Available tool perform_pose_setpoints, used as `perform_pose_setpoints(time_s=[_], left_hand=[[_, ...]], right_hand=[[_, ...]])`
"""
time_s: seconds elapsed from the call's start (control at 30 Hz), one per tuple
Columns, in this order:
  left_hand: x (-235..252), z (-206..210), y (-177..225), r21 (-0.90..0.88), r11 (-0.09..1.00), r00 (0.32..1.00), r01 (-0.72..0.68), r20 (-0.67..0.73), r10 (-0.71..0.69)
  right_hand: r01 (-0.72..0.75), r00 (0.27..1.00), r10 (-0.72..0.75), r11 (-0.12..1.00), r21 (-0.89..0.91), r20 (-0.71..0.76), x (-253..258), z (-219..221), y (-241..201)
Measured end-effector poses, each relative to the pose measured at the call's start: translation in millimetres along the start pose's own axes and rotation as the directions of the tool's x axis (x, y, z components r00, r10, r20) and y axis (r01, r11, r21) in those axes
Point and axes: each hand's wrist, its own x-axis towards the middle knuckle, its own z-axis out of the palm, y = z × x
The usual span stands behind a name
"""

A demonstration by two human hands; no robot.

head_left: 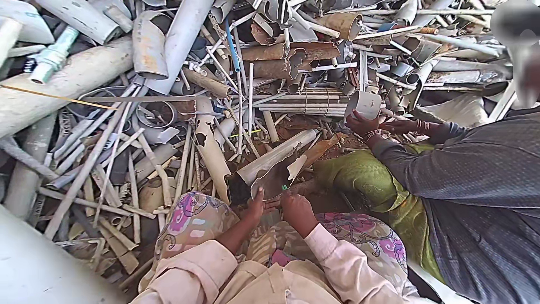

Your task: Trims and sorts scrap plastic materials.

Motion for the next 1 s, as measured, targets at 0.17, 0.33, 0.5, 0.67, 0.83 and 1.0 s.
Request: perform_pose_setpoints(time_s=[0.17, 0.33, 0.5, 0.67, 0.83, 1.0], left_hand=[[0, 1, 14, -0.038, 0.999, 0.999, -0.03, -0.036, 0.028], [5, -2, 4, 0.015, 1.0, 1.0, -0.014, 0.02, 0.014], [2, -2, -1, 0.024, 1.0, 0.999, 0.005, 0.046, -0.006], [2, -1, 12, -0.064, 0.998, 0.999, -0.029, -0.028, 0.027], [6, -3, 11, -0.01, 1.0, 1.0, -0.029, -0.006, 0.029], [6, -5, -3, 0.057, 0.998, 0.999, -0.012, 0.043, 0.009]], right_hand=[[0.068, 0.998, -0.068, 0.998, 0.019, 0.009, -35, -3, -14], [-0.049, 0.999, 0.05, 0.998, 0.041, -0.021, 19, 8, 5], [-0.048, 0.998, 0.054, 0.991, 0.127, -0.044, 8, 10, 8], [0.058, 0.998, -0.053, 0.993, 0.105, -0.047, -34, 10, -12], [-0.045, 0.997, 0.052, 0.992, 0.117, -0.055, -1, 18, -7], [-0.083, 0.991, 0.101, 0.98, 0.18, -0.089, 24, 22, 13]])
